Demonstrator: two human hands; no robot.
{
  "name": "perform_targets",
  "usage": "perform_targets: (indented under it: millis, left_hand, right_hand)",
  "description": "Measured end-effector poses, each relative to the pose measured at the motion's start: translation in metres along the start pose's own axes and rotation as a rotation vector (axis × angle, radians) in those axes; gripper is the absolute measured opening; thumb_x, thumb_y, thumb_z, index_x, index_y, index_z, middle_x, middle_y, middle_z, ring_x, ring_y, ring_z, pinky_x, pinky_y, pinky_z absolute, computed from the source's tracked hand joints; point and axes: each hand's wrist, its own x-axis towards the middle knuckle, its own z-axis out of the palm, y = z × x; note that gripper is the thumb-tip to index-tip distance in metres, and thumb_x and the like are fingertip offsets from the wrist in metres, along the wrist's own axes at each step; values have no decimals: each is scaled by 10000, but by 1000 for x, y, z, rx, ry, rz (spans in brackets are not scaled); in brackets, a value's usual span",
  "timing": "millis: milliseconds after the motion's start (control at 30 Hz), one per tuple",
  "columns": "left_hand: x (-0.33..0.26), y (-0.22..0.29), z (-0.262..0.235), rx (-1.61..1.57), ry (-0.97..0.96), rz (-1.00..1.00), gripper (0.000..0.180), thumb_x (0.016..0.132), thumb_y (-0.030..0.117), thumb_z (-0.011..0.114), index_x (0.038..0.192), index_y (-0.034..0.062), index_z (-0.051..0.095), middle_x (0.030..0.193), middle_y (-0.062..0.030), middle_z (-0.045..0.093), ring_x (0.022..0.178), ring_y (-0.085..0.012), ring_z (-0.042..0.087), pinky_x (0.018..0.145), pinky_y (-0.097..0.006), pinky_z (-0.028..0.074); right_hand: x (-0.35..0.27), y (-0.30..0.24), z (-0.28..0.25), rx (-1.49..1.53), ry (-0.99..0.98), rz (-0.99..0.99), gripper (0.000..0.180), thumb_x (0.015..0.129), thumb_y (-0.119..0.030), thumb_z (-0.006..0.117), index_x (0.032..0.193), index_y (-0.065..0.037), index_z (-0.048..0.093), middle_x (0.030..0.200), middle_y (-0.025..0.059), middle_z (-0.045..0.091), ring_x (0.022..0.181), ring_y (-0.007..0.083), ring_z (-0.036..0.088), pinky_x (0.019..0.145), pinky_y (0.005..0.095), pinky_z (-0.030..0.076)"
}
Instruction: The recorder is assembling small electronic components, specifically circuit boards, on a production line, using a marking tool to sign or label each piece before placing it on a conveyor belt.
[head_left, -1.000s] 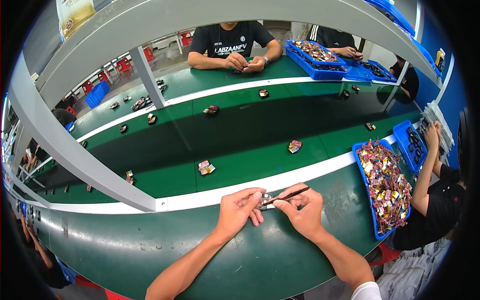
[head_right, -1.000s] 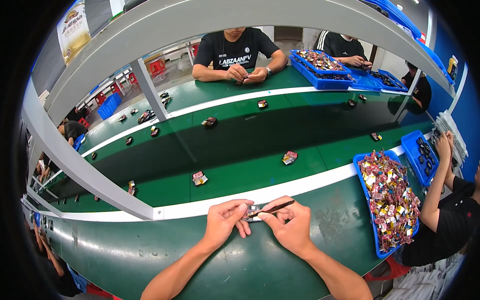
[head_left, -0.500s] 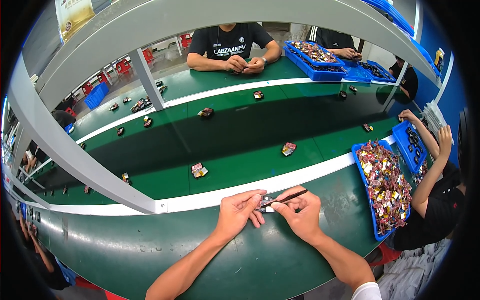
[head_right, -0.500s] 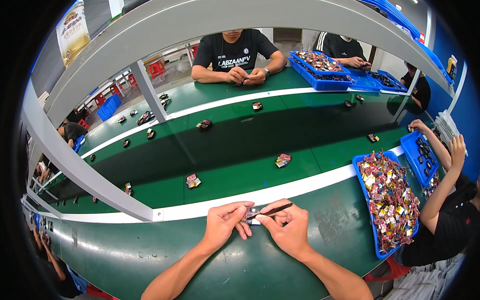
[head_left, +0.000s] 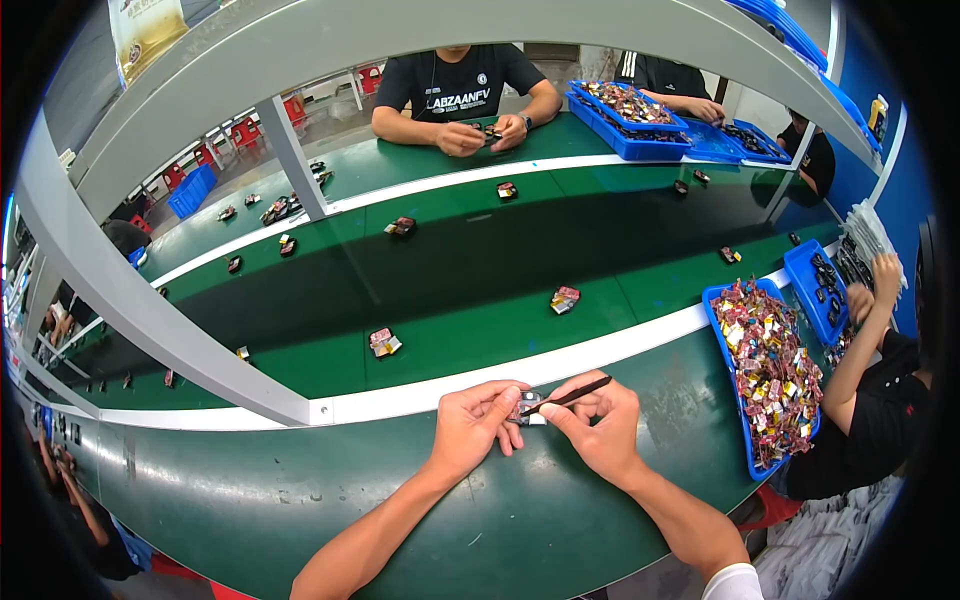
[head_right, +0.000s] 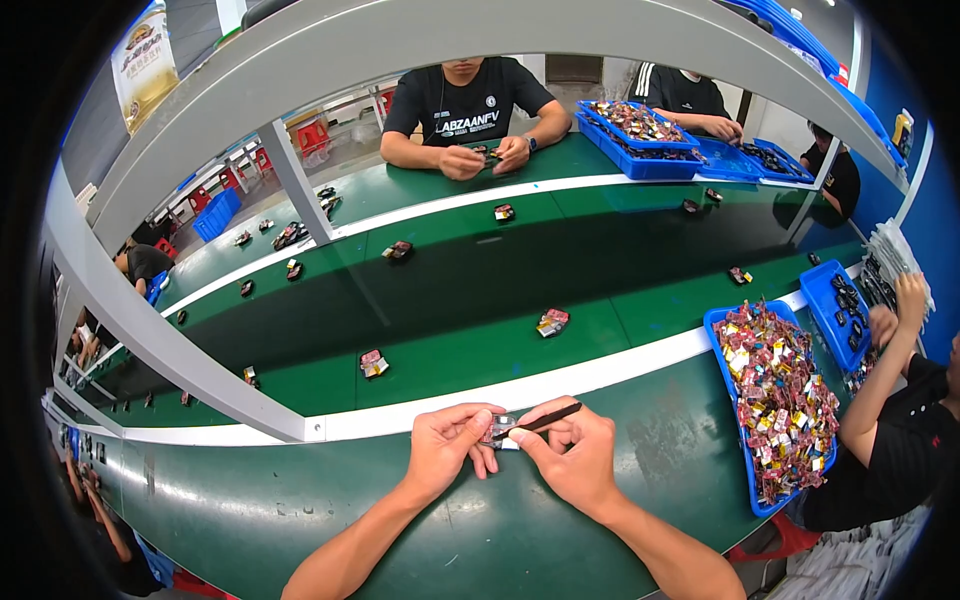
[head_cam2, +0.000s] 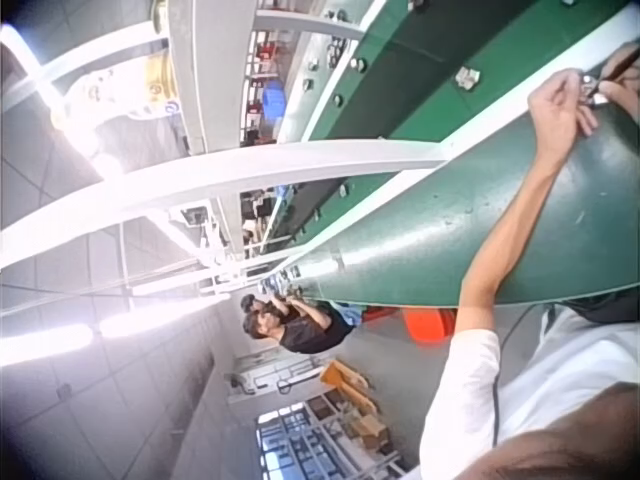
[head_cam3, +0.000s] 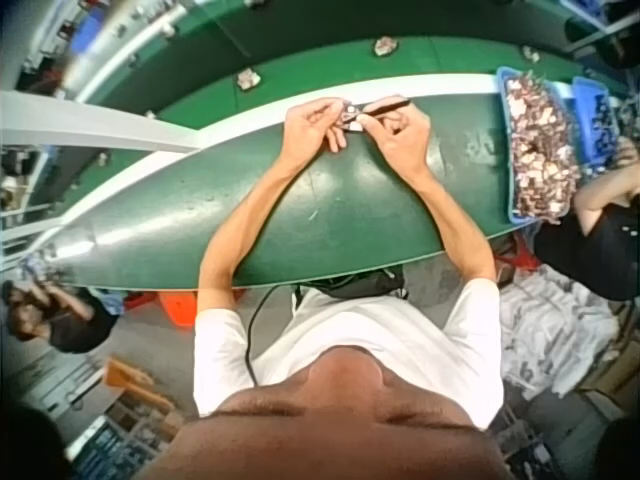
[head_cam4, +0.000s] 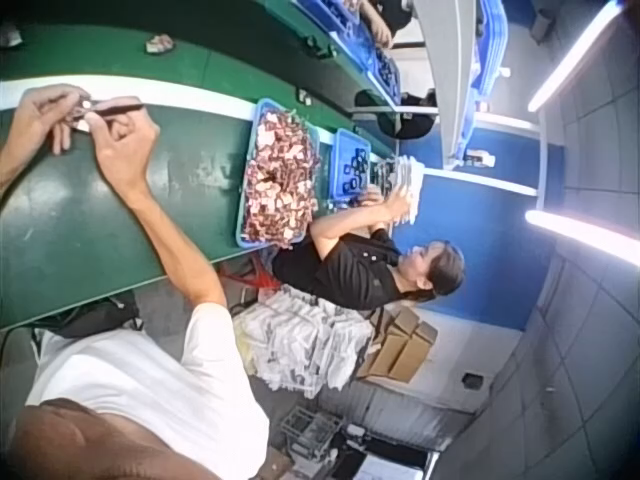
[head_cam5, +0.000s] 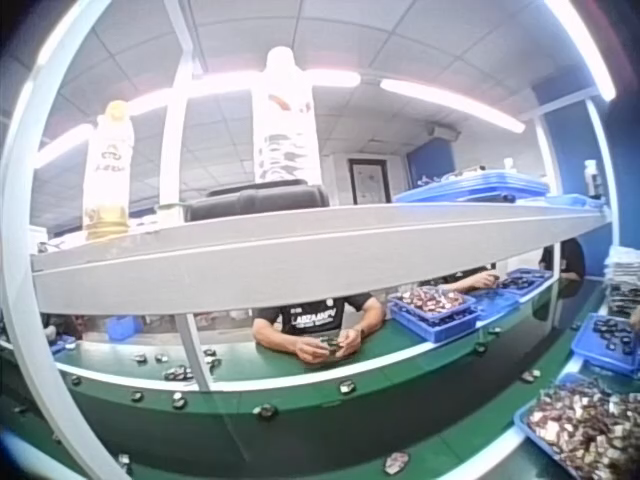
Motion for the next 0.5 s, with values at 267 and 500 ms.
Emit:
perform_targets:
  millis: [267, 500]
  left_hand:
    - [2, 0, 1, -16, 80, 24, 300, 1034, 170, 564, 1136, -95, 661, 789, -145, 681, 553, -177, 661, 448, -254, 520]
    - [1, -1, 2, -18, 81, 21, 302, 1030, 173, 574, 1134, -97, 660, 777, -140, 684, 555, -168, 660, 454, -254, 524]
  right_hand:
    - [-5, -3, -1, -301, 29, -210, 146, 774, 8, 806, 858, 6, 685, 748, 37, 700, 403, 19, 398, 420, 222, 305]
    - [-5, -1, 4, -337, 46, -333, 123, 764, -15, 814, 761, 11, 694, 805, 26, 726, 378, 58, 387, 406, 256, 312]
